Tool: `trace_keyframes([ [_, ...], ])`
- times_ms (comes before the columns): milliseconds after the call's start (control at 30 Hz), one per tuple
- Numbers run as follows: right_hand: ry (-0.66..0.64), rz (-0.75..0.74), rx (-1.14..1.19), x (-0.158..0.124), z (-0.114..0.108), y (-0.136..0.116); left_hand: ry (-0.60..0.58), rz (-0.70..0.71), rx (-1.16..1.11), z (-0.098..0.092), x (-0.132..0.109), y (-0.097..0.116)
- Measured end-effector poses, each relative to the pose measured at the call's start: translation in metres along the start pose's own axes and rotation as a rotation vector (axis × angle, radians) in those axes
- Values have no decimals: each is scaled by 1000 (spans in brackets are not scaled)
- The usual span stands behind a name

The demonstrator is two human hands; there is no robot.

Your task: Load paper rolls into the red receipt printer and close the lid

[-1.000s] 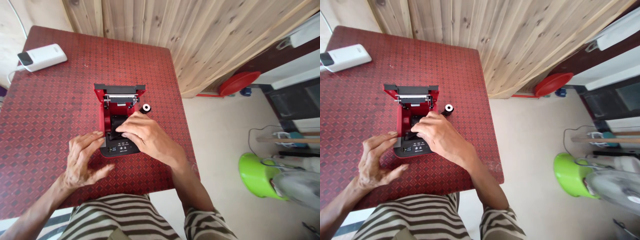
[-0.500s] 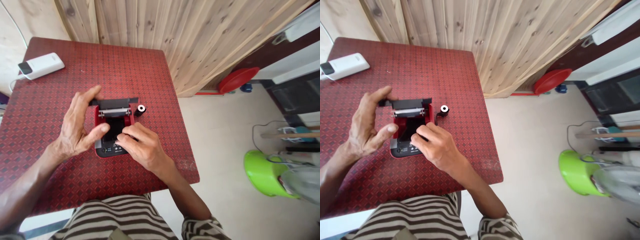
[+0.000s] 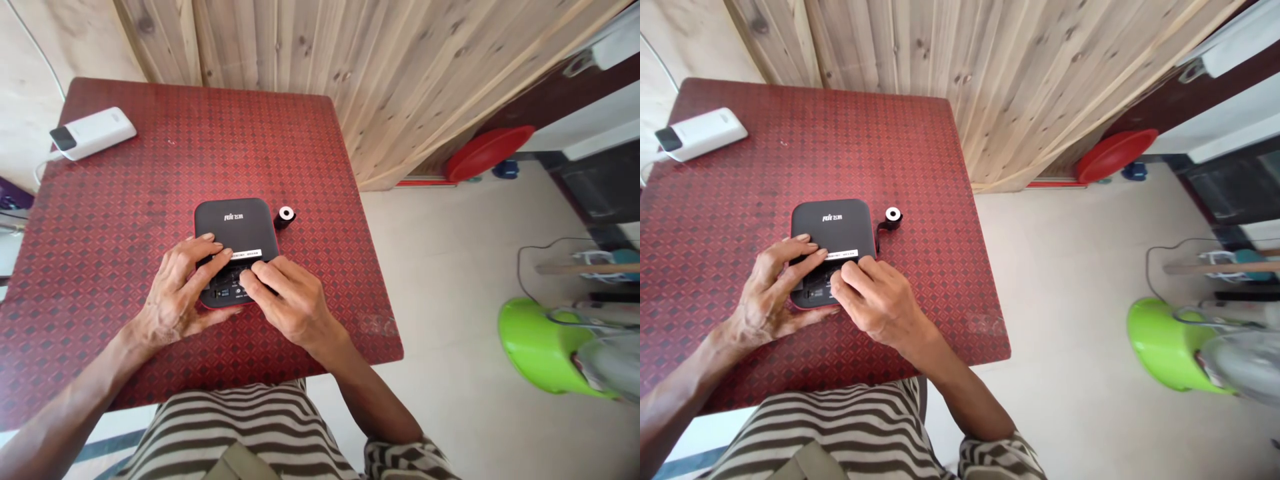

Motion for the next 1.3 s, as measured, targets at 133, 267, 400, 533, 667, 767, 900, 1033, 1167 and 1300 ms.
trace_keyframes([
  [133, 24, -2, 17, -1, 2, 1, 28, 23, 14, -2, 0, 0],
  [267, 92, -18, 72, -2, -2, -2, 16, 21, 42, 2, -3, 0],
  [400, 269, 179, 236, -15, -7, 16, 36, 9, 33, 4, -8, 2],
  [533, 338, 497, 342, -44, 10, 57, 173, -49, 84, -8, -19, 8],
  [667, 195, 650, 325, -61, 39, 82, 261, 13, 179, -11, -34, 15],
  [767, 151, 694, 305, -62, 48, 84, 278, 38, 238, -4, -40, 17],
  [900, 166, 692, 323, -61, 47, 83, 300, 30, 258, 1, -41, 17],
  [1033, 175, 699, 323, -61, 46, 84, 316, 19, 251, 1, -40, 17],
  [1167, 166, 714, 313, -61, 47, 84, 308, 0, 250, -1, -37, 18],
  [1300, 160, 707, 314, -61, 47, 84, 294, -67, 227, -3, -36, 18],
])
Point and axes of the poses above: each hand's wrist, its own x-axis towards the middle knuckle, its own z-axis out of the palm, y = z × x, the point moved 2 cm from there along x, towards the middle knuckle, and after that the axes turned 15 degrees about x, right-handed, at the moved point
